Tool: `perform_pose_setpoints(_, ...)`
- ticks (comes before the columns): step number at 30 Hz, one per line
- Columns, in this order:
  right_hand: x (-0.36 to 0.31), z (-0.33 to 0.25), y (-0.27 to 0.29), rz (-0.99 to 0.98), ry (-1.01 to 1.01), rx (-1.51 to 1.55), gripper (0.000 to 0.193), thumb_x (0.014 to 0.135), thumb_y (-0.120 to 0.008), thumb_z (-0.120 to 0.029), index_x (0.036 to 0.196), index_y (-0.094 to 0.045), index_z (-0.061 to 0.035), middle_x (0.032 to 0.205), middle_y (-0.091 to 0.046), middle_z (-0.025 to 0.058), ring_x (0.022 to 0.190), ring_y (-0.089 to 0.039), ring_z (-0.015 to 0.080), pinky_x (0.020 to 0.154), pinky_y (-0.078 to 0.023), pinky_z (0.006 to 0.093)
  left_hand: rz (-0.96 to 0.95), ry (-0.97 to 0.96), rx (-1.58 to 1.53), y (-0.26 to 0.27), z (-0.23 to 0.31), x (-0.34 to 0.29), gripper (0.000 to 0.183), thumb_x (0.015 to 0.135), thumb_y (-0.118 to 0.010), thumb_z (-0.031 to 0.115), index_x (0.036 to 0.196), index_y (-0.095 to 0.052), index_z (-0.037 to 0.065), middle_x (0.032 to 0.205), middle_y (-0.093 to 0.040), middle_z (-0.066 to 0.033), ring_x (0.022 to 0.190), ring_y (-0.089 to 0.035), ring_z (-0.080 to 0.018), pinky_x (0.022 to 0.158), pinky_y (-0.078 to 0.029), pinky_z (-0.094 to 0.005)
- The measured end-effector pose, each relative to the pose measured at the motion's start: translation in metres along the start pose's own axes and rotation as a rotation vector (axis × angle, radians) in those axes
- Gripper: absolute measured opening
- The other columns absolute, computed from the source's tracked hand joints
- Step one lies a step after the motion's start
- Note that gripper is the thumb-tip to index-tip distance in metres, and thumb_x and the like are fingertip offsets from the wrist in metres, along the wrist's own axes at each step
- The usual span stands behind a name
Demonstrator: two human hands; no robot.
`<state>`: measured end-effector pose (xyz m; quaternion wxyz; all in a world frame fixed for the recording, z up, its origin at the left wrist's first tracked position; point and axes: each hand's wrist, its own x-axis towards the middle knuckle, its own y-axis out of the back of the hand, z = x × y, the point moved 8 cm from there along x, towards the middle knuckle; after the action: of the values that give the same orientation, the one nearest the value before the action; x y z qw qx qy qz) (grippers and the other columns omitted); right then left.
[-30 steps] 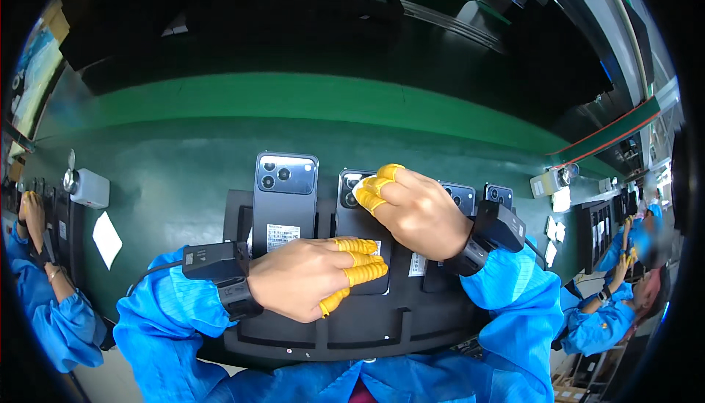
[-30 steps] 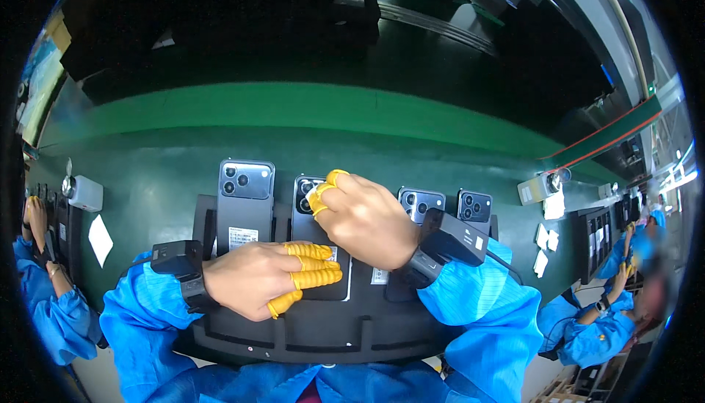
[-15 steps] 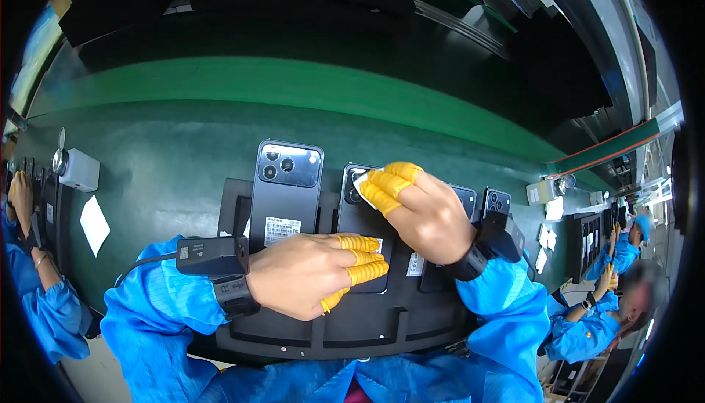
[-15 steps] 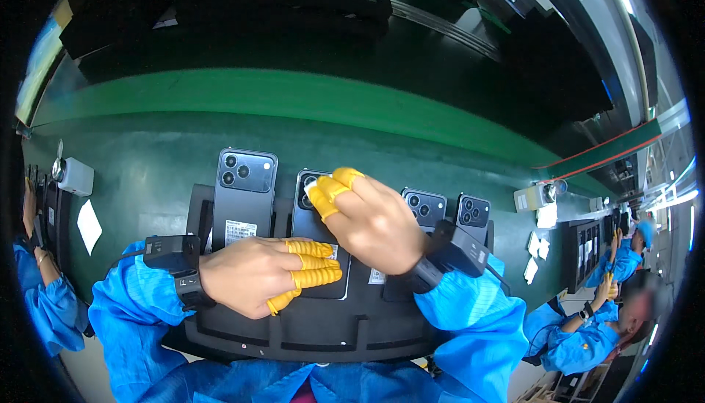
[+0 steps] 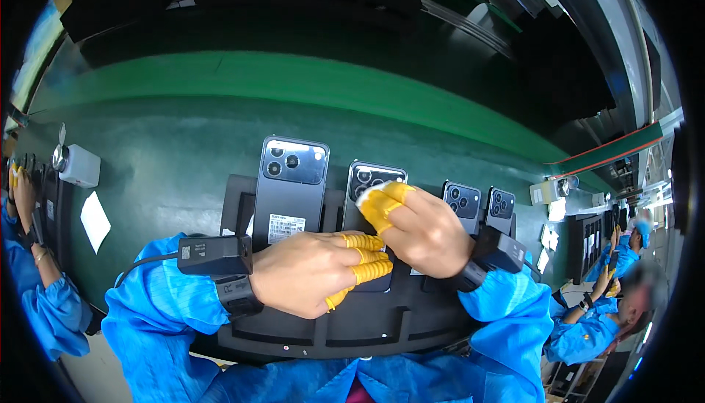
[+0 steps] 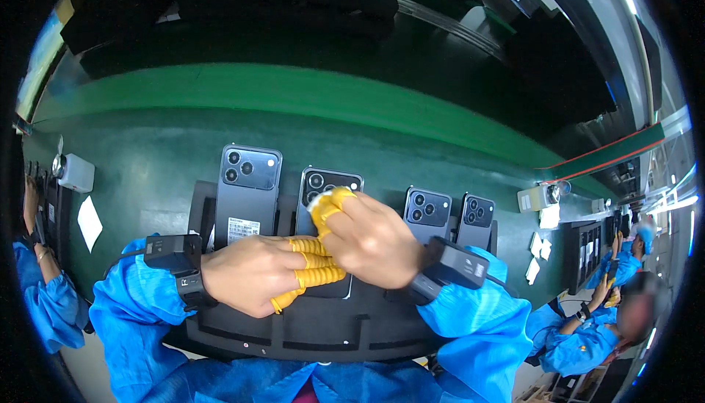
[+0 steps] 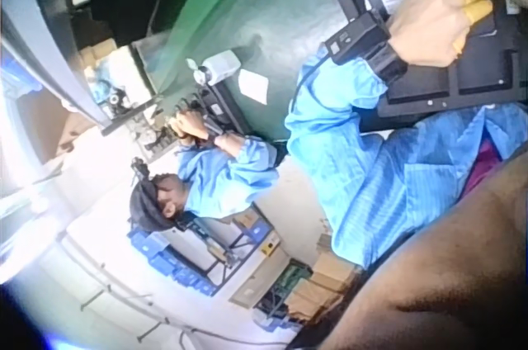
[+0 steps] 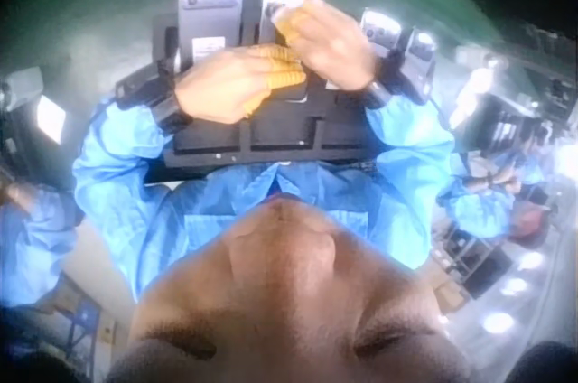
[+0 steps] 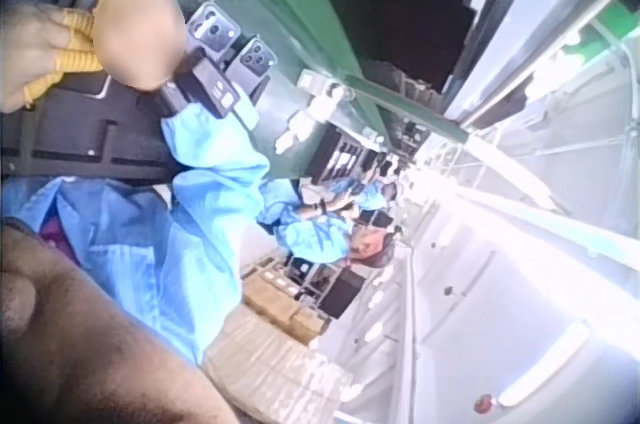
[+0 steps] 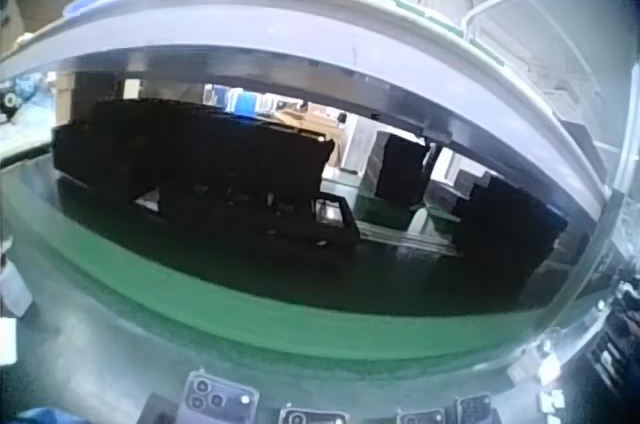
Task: The person is cleaning the back panels and camera lenses of mobile phones on an assembly line.
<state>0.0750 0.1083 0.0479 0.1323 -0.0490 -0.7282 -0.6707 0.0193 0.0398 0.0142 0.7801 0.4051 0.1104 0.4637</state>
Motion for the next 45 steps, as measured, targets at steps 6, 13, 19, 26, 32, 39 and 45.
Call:
perform_pose_setpoints(6,0.016,0.001,0.008,0.187,0.042,-0.075,0.016,0.06,-0.064,-0.013,0.072,-0.065,-0.0022,0.082,-0.057,0.0089,0.086,-0.059,0.0247,0.078,-0.054,0.0341,-0.05,0.032,0.041,-0.001,0.0,0.005,0.053,0.071,-0.061,0.009,0.123,-0.059,-0.002,0.107,-0.065,-0.0161,0.102,-0.063,-0.0332,0.086,-0.055,-0.0385)
perform_pose_setpoints(13,-0.005,0.0,0.002,-0.004,0.027,-0.009,0.036,0.058,-0.065,-0.007,0.092,-0.07,0.0051,0.104,-0.066,0.0151,0.099,-0.064,0.0297,0.084,-0.056,0.0374,0.039,-0.027,0.043,-0.004,-0.001,0.003,0.055,0.072,-0.061,0.008,0.125,-0.058,-0.001,0.109,-0.064,-0.0159,0.102,-0.063,-0.0332,0.086,-0.055,-0.0379)
perform_pose_setpoints(19,0.009,0.023,0.029,0.267,-0.14,0.005,0.038,0.061,-0.068,-0.002,0.1,-0.069,0.0018,0.101,-0.065,0.0145,0.09,-0.063,0.0302,0.077,-0.055,0.0374,0.03,-0.007,0.062,-0.005,-0.001,0.002,0.058,0.073,-0.06,0.008,0.131,-0.056,0.004,0.119,-0.061,-0.0164,0.118,-0.058,-0.0325,0.094,-0.053,-0.0371)
perform_pose_setpoints(26,0.018,0.017,0.008,0.222,-0.001,-0.082,0.025,0.066,-0.065,-0.008,0.09,-0.069,-0.0011,0.086,-0.058,0.0085,0.078,-0.059,0.027,0.071,-0.054,0.034,0.077,-0.034,0.031,0.001,0.001,0.001,0.057,0.07,-0.062,0.008,0.126,-0.059,0.0,0.12,-0.062,-0.0187,0.119,-0.057,-0.0334,0.092,-0.053,-0.0378)
perform_pose_setpoints(32,0.011,0.042,0.024,0.111,-0.146,-0.16,0.023,0.067,-0.066,-0.005,0.09,-0.071,-0.0027,0.086,-0.06,0.0105,0.079,-0.06,0.0271,0.068,-0.053,0.0341,0.026,-0.003,0.024,-0.001,0.0,0.001,0.057,0.071,-0.062,0.007,0.127,-0.058,0.0,0.123,-0.061,-0.0187,0.124,-0.054,-0.0335,0.099,-0.049,-0.0385)
perform_pose_setpoints(39,0.031,0.049,0.009,0.138,0.013,-0.347,0.011,0.066,-0.066,-0.007,0.076,-0.068,-0.0029,0.08,-0.058,0.0079,0.083,-0.061,0.0248,0.072,-0.053,0.0338,0.072,-0.032,0.03,-0.002,-0.001,-0.001,0.057,0.072,-0.062,0.007,0.128,-0.058,0.0,0.12,-0.062,-0.0187,0.124,-0.054,-0.034,0.098,-0.05,-0.0385)
perform_pose_setpoints(45,0.035,0.04,0.021,0.24,0.005,-0.028,0.019,0.072,-0.066,-0.005,0.09,-0.071,-0.0034,0.088,-0.064,0.0086,0.083,-0.063,0.0246,0.074,-0.055,0.0337,-0.032,0.01,0.01,-0.008,-0.005,0.004,0.057,0.073,-0.061,0.007,0.129,-0.057,-0.001,0.119,-0.062,-0.0188,0.124,-0.054,-0.0336,0.1,-0.049,-0.0381)
